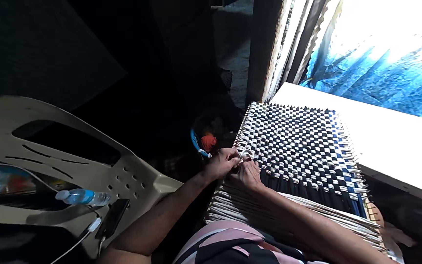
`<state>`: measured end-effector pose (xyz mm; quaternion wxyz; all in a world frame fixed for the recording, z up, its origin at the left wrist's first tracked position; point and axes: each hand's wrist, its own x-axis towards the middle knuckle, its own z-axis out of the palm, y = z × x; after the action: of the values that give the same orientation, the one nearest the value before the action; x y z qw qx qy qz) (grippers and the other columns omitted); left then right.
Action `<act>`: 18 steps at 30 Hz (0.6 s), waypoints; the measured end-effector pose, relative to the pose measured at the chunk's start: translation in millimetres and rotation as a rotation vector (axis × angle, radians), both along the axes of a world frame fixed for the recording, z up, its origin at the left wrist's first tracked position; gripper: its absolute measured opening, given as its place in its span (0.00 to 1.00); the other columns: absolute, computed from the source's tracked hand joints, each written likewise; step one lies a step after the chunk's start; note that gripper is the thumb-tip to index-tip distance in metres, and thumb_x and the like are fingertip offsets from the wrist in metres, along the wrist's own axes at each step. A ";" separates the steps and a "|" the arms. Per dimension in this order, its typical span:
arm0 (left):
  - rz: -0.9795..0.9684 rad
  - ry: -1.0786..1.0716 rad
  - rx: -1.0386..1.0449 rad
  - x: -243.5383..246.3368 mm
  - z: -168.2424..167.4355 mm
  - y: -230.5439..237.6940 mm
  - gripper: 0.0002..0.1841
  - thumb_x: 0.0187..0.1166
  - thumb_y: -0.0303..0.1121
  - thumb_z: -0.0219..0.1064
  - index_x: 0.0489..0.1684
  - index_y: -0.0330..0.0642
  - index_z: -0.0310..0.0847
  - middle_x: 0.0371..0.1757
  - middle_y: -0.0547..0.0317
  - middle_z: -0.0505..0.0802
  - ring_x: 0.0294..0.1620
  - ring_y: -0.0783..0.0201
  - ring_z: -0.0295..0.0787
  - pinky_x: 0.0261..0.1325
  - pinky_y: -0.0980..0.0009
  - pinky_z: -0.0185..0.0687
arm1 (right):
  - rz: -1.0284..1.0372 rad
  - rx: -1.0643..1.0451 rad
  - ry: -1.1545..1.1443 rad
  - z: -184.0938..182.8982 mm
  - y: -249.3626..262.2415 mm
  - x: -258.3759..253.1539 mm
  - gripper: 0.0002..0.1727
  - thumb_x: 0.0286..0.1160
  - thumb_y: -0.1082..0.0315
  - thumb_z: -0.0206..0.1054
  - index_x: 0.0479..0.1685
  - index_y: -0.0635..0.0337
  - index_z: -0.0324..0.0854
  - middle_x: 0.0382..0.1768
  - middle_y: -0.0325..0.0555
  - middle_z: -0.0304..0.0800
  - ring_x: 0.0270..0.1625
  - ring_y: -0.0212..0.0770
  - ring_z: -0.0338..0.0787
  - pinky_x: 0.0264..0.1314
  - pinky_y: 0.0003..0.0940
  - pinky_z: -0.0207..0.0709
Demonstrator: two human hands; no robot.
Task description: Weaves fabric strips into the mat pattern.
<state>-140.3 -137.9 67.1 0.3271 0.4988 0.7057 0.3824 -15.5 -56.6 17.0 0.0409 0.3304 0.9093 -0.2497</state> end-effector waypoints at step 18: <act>-0.477 0.925 -0.138 13.8 -27.9 -10.1 0.11 0.82 0.20 0.55 0.36 0.28 0.85 0.45 0.38 0.92 0.58 0.38 0.87 0.76 0.36 0.61 | -0.142 -0.613 0.134 -11.8 36.2 9.3 0.18 0.70 0.54 0.75 0.38 0.63 0.88 0.41 0.52 0.90 0.49 0.49 0.87 0.61 0.59 0.74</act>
<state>-126.5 -148.0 39.2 0.0913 0.7396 0.6668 -0.0105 -6.2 -20.4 5.2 0.0611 0.3482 0.7670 -0.5354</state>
